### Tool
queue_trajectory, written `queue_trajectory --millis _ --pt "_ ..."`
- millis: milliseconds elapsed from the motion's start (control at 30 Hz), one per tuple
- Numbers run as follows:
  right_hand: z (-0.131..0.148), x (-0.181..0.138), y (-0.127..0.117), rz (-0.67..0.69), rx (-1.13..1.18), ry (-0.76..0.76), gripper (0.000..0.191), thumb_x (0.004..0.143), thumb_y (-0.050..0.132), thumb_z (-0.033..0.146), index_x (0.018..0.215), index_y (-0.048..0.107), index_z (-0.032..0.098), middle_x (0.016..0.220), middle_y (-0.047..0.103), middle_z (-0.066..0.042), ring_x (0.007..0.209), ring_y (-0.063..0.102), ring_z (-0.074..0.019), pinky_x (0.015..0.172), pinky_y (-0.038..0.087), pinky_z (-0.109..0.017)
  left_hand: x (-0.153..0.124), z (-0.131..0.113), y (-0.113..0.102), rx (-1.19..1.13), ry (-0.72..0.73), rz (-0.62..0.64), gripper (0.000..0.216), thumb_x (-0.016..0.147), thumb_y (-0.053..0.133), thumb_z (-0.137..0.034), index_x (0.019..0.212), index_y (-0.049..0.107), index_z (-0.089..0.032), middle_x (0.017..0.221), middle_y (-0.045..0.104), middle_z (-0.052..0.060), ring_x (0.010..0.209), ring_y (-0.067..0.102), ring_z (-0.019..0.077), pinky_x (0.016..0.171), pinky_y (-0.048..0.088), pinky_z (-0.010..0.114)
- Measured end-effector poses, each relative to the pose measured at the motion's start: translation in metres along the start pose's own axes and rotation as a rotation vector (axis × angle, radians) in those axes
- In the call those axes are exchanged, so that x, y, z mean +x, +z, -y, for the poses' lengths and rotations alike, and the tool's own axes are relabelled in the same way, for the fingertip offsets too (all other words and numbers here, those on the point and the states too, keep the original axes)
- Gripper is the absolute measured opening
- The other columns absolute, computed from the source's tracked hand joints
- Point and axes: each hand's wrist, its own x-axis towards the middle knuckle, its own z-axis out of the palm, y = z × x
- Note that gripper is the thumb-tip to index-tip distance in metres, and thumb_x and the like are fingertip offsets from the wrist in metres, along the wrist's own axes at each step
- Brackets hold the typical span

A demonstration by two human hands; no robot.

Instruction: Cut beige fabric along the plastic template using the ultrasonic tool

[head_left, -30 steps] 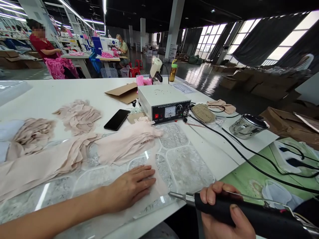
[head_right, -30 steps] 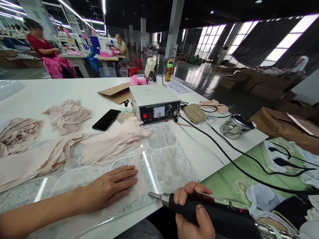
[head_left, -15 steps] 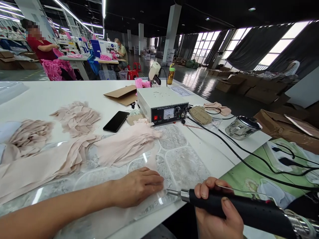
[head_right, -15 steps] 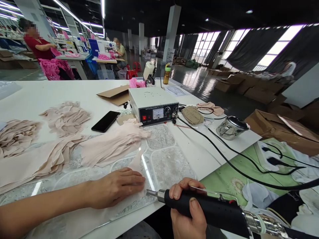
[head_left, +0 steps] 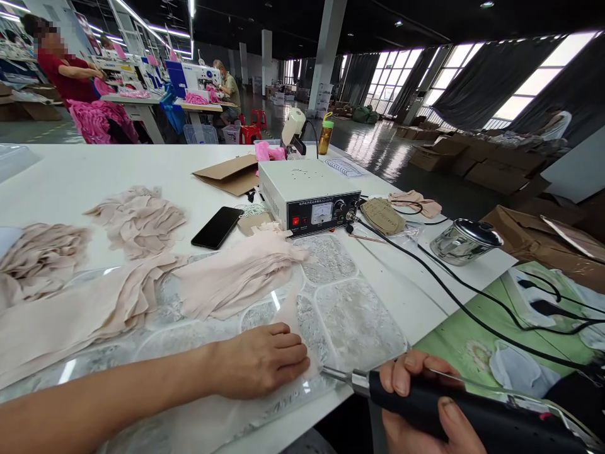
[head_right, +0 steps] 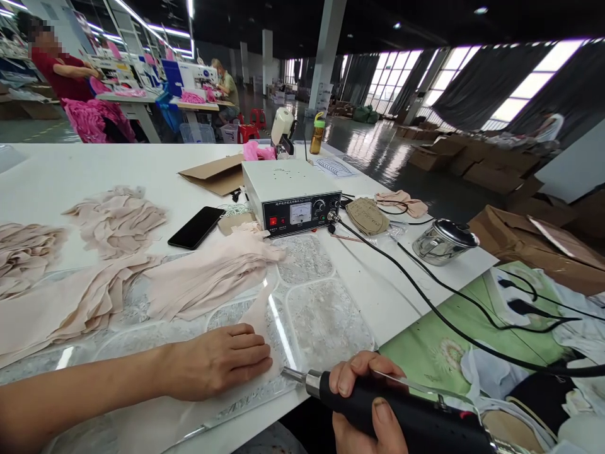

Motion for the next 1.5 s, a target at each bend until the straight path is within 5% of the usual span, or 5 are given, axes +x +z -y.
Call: queue_trajectory --millis 1500 --pt "0.015 0.000 0.014 -0.206 -0.265 0.093 0.027 0.057 0.069 0.043 0.070 0.055 0.024 0.065 0.044 0.003 0.046 0.042 -0.0124 0.039 0.040 -0.031 0.005 0.001 -0.003 0.047 0.013 -0.012 0.022 0.098 0.048 -0.009 0.115 0.062 -0.006 0.081 0.060 0.006 0.074 0.052 0.0184 0.082 0.044 0.034"
